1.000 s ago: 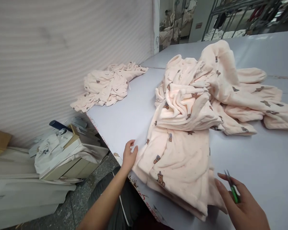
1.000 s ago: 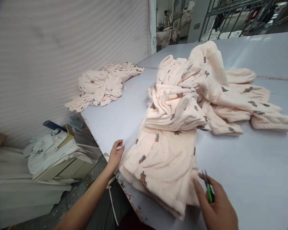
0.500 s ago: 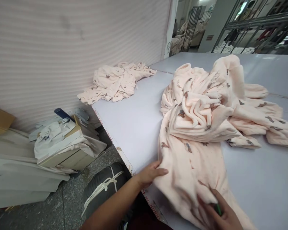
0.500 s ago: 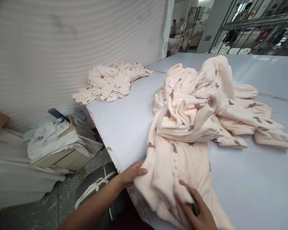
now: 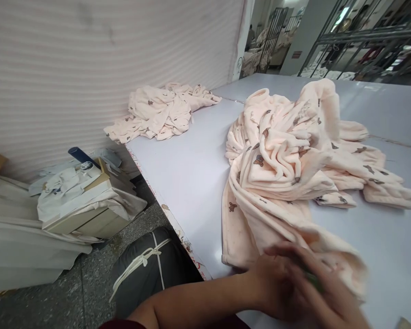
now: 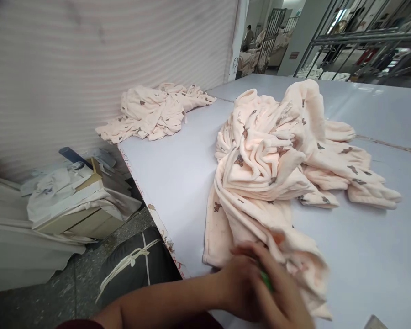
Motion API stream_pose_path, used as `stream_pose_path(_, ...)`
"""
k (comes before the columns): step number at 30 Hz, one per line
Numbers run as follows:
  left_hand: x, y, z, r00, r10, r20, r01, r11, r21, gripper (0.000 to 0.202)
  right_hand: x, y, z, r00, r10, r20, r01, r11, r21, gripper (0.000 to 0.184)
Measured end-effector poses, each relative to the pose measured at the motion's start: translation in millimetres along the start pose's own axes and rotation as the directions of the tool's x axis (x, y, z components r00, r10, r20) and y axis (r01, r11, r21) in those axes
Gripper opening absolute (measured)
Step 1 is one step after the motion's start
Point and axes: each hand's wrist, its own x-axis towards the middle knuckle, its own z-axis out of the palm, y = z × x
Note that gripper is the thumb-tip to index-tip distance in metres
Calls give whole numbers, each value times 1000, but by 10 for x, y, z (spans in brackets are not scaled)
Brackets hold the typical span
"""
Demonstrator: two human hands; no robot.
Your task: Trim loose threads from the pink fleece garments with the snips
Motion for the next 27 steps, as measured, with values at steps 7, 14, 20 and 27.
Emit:
stream_pose_path(7, -527, -471, -350, 686, -684, -247, 569, 716, -405, 43, 693, 339, 158, 995, 94, -38, -101, 903, -418, 44)
stream_pose_path(14, -149, -480, -324, 661, -749, 49, 578, 467, -669, 25, 732, 378, -6, 992, 111, -63, -127, 888, -442, 41)
stream_pose_path(20, 400, -379, -603, 815, -553, 170, 424, 372, -825, 31, 664, 309, -158, 998, 40, -48, -52, 958, -284, 41)
stream_pose_path(27, 266, -805, -503, 773, -624, 120, 349, 259, -901, 30, 641, 335, 38, 983, 110, -148, -155, 930, -334, 27)
